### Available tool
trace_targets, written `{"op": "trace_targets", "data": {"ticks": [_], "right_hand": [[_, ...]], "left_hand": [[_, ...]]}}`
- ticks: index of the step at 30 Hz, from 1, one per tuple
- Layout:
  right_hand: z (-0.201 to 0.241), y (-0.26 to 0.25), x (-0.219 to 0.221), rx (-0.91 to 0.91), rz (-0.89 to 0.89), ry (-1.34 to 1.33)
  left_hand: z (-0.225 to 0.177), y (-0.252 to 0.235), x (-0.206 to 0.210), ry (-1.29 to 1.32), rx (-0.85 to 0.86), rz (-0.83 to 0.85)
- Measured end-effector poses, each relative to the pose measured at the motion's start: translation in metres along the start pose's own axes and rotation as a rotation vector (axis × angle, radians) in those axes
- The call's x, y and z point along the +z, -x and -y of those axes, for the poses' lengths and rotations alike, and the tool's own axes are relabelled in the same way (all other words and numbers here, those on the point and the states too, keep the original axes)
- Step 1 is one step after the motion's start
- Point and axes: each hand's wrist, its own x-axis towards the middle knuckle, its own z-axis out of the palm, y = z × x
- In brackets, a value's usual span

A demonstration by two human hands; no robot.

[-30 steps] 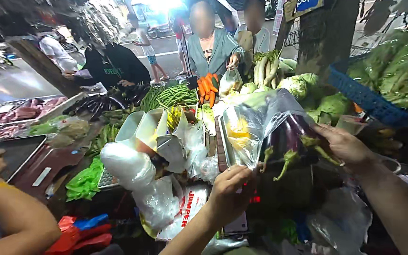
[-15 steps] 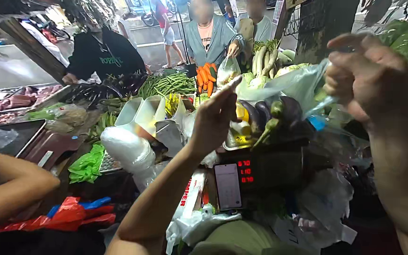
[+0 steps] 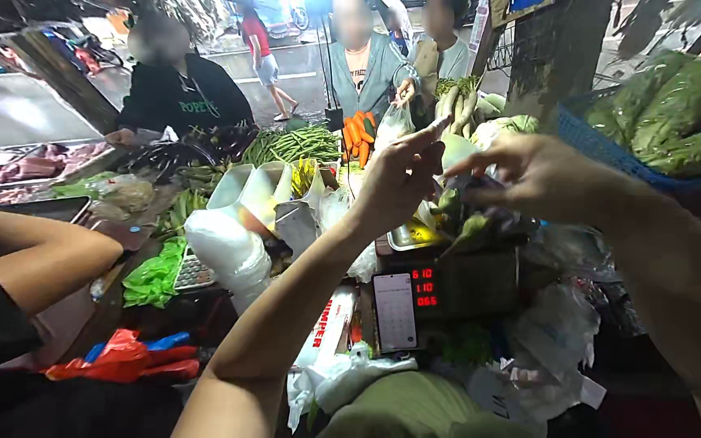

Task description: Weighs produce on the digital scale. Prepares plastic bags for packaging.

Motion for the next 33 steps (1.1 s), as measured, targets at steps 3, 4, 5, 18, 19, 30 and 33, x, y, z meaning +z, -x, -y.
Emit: {"op": "trace_targets", "data": {"ticks": [3, 4, 5, 18, 19, 30, 33], "right_hand": [[0.001, 0.004, 0.034, 0.036, 0.146, 0.144], [-0.001, 0.006, 0.041, 0.029, 0.16, 0.159], [-0.002, 0.009, 0.045, 0.007, 0.167, 0.177], [-0.041, 0.079, 0.08, -0.446, -0.351, -0.003], [-0.042, 0.08, 0.084, -0.457, -0.387, -0.004], [-0.027, 0.073, 0.106, -0.416, -0.861, -0.366], [-0.019, 0.065, 0.111, -0.418, -0.925, -0.44]], "left_hand": [[0.004, 0.007, 0.005, -0.062, 0.039, 0.006], [0.006, 0.01, 0.005, -0.067, 0.066, 0.007], [0.007, 0.012, 0.004, -0.065, 0.069, 0.003], [0.013, 0.032, 0.0, -0.06, -0.011, -0.076], [0.014, 0.034, 0.001, -0.063, -0.019, -0.078], [0.026, 0.049, 0.025, -0.233, 0.079, -0.14], [0.027, 0.051, 0.032, -0.307, 0.214, -0.152]]}}
